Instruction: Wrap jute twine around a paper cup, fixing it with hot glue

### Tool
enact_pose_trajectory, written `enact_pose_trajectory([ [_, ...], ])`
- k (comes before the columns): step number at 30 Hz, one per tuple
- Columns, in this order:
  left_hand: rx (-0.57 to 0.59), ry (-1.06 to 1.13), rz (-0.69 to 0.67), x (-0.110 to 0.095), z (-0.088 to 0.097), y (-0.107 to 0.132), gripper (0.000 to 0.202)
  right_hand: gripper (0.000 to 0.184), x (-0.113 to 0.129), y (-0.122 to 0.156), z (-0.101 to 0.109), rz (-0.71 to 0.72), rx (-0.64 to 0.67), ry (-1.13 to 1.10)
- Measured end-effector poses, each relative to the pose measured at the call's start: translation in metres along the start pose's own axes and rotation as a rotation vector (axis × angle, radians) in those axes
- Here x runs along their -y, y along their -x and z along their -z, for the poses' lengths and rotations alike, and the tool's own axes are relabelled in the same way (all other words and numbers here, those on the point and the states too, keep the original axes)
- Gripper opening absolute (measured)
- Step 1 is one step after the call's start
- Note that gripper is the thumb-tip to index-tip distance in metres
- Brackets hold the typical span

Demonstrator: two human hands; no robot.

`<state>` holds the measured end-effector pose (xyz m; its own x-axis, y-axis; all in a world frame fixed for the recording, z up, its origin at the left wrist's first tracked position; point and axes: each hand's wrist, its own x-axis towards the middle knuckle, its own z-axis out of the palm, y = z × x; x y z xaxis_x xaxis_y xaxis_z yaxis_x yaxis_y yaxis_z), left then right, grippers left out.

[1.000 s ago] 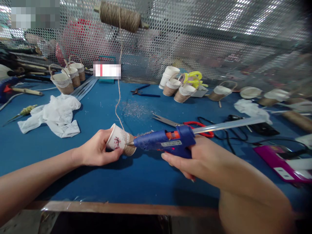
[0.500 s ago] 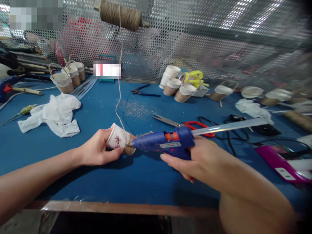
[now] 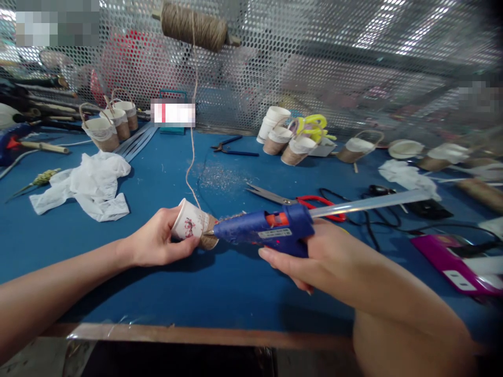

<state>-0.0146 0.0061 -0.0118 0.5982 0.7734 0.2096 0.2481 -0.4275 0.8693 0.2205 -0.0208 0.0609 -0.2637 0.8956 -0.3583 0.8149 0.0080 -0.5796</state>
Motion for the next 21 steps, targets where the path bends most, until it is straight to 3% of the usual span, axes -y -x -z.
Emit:
enact_pose_trajectory([
  [8, -0.026, 0.001, -0.012, -0.0020, -0.0016, -0.0008, 0.008, 0.040, -0.0007, -0.0020, 0.0048, 0.008, 0.029, 0.002],
  [21, -0.020, -0.136, -0.128, 0.0003, -0.0003, 0.0002, 0.011, 0.022, -0.0037, -0.0080, 0.0076, 0.052, 0.030, -0.106],
])
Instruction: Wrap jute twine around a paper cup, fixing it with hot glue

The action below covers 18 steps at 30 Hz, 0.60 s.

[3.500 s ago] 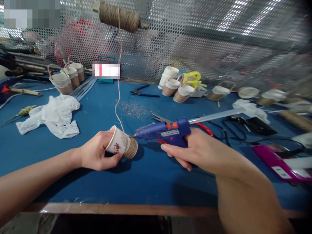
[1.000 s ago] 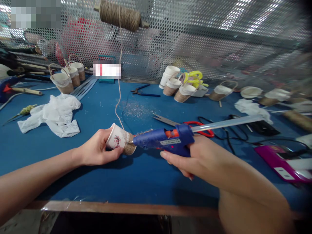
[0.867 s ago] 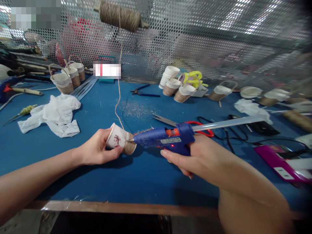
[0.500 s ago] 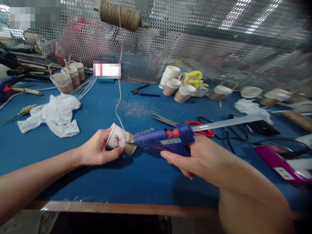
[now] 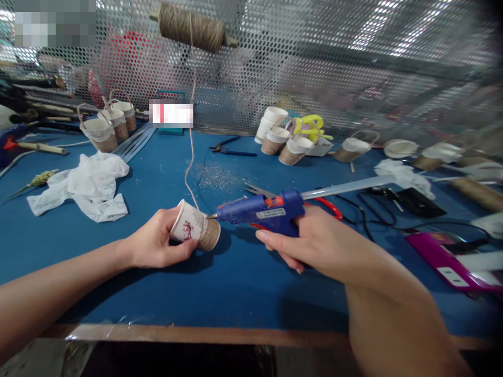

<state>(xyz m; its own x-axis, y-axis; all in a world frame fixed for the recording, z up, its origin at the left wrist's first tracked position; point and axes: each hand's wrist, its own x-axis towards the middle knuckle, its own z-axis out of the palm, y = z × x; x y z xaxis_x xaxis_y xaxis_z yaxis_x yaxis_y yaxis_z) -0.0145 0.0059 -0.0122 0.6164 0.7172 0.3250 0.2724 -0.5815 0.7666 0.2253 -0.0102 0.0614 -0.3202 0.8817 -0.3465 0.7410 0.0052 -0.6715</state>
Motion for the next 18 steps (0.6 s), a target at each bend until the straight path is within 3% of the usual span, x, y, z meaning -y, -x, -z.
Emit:
enact_pose_trajectory([
  [11, 0.004, -0.094, -0.109, 0.000, 0.000, -0.001, 0.017, 0.034, -0.001, -0.008, 0.000, 0.051, -0.015, 0.095],
  [18, 0.002, -0.111, -0.172, -0.001, 0.000, -0.003, 0.018, 0.031, -0.001, -0.012, -0.002, 0.015, -0.006, 0.055],
])
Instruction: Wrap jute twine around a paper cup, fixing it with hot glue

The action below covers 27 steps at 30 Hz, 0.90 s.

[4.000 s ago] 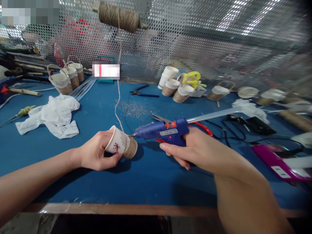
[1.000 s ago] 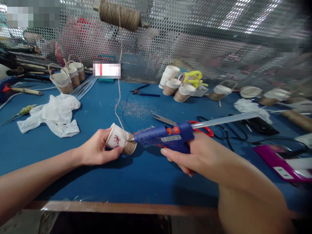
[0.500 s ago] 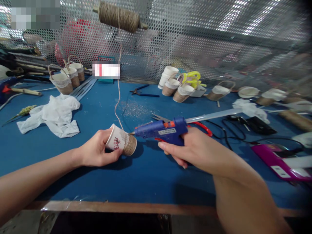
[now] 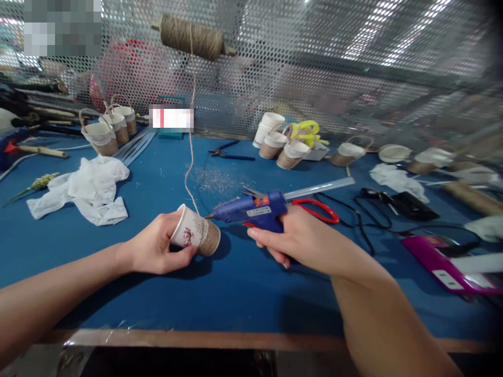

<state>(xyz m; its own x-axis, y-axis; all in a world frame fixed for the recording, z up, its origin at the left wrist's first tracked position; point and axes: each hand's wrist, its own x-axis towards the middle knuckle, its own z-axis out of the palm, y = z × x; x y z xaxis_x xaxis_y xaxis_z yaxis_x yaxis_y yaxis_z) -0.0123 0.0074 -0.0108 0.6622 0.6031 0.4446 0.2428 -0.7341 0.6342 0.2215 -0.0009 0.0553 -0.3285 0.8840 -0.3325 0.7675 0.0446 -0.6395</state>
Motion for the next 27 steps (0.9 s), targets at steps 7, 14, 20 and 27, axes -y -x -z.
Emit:
enact_pose_trajectory([
  [7, -0.037, -0.040, -0.119, -0.002, -0.001, -0.001, 0.014, 0.022, -0.008, -0.012, 0.003, 0.071, 0.008, -0.255],
  [14, -0.131, -0.120, -0.261, -0.008, 0.001, 0.000, 0.009, 0.018, -0.032, -0.044, 0.024, -0.036, -0.372, -0.322],
  [20, -0.155, -0.159, -0.328, -0.012, 0.000, -0.002, 0.010, 0.027, -0.060, -0.082, 0.038, -0.241, -0.461, -0.158],
  [27, -0.150, -0.149, -0.377, -0.009, -0.002, -0.003, 0.010, 0.030, -0.051, -0.102, 0.033, -0.226, -0.481, -0.085],
])
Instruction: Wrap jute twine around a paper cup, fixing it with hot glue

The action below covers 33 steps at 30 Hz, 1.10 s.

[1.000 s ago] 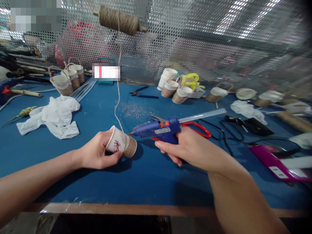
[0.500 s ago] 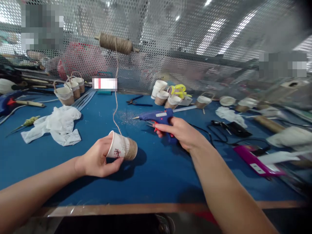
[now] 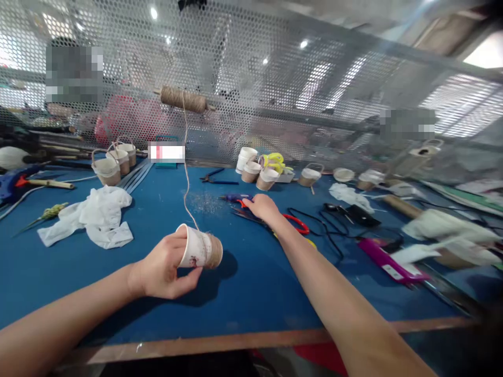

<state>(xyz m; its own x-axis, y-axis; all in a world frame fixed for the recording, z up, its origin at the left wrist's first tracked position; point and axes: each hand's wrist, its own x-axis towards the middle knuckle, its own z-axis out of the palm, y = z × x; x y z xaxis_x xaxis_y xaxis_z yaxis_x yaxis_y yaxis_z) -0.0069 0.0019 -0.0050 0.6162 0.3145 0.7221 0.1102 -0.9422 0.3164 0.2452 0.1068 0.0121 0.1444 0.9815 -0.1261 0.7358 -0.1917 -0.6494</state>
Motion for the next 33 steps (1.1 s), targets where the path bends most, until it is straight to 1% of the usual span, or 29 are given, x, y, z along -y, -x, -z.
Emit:
enact_pose_trajectory([
  [2, -0.010, 0.001, -0.004, 0.000, 0.000, -0.001, 0.010, 0.029, 0.013, 0.012, -0.007, 0.084, 0.069, -0.051],
  [3, -0.014, 0.003, -0.006, 0.000, 0.000, -0.001, 0.010, 0.028, 0.020, 0.021, -0.012, 0.138, 0.135, -0.086],
  [4, -0.012, 0.007, -0.010, 0.000, 0.000, -0.002, 0.010, 0.031, 0.028, 0.032, -0.017, 0.202, 0.218, -0.128],
  [6, 0.002, 0.015, -0.012, 0.000, -0.001, -0.001, 0.010, 0.045, 0.044, 0.053, -0.027, 0.330, 0.425, -0.218],
  [7, 0.013, 0.020, -0.007, 0.000, -0.001, -0.001, 0.010, 0.049, 0.051, 0.063, -0.033, 0.388, 0.522, -0.264],
  [8, 0.023, 0.026, 0.001, 0.000, -0.002, -0.001, 0.010, 0.048, 0.057, 0.072, -0.037, 0.432, 0.595, -0.312],
  [9, 0.029, 0.032, 0.010, 0.000, -0.002, 0.000, 0.010, 0.046, 0.062, 0.078, -0.041, 0.470, 0.634, -0.361],
  [10, 0.031, 0.040, 0.019, 0.000, -0.003, 0.000, 0.010, 0.041, 0.065, 0.083, -0.043, 0.500, 0.646, -0.410],
  [12, 0.026, 0.062, 0.059, 0.000, -0.003, 0.001, 0.009, 0.031, 0.066, 0.090, -0.042, 0.544, 0.596, -0.505],
  [14, 0.021, 0.114, 0.166, -0.001, -0.002, 0.001, 0.009, 0.022, 0.064, 0.093, -0.036, 0.569, 0.505, -0.582],
  [16, 0.033, 0.239, 0.369, -0.002, -0.001, 0.002, 0.007, 0.017, 0.060, 0.097, -0.026, 0.601, 0.402, -0.615],
  [19, 0.057, 0.521, 0.689, -0.004, -0.001, 0.003, 0.008, 0.011, 0.055, 0.106, -0.014, 0.684, 0.247, -0.578],
  [20, 0.057, 0.601, 0.759, -0.005, -0.001, 0.003, 0.010, 0.010, 0.054, 0.109, -0.012, 0.708, 0.202, -0.560],
  [22, 0.055, 0.702, 0.842, -0.006, -0.001, 0.002, 0.011, 0.009, 0.052, 0.113, -0.011, 0.720, 0.123, -0.538],
  [25, 0.068, 0.756, 0.888, -0.008, -0.001, 0.001, 0.011, 0.008, 0.050, 0.117, -0.015, 0.702, -0.014, -0.510],
  [28, 0.114, 0.736, 0.881, -0.010, 0.000, 0.000, 0.008, 0.006, 0.050, 0.118, -0.019, 0.685, -0.107, -0.471],
  [31, 0.165, 0.638, 0.803, -0.012, 0.001, 0.000, 0.004, 0.005, 0.051, 0.119, -0.022, 0.639, -0.120, -0.462],
  [33, 0.184, 0.549, 0.698, -0.014, 0.001, 0.000, 0.004, 0.004, 0.052, 0.120, -0.024, 0.612, -0.115, -0.467],
])
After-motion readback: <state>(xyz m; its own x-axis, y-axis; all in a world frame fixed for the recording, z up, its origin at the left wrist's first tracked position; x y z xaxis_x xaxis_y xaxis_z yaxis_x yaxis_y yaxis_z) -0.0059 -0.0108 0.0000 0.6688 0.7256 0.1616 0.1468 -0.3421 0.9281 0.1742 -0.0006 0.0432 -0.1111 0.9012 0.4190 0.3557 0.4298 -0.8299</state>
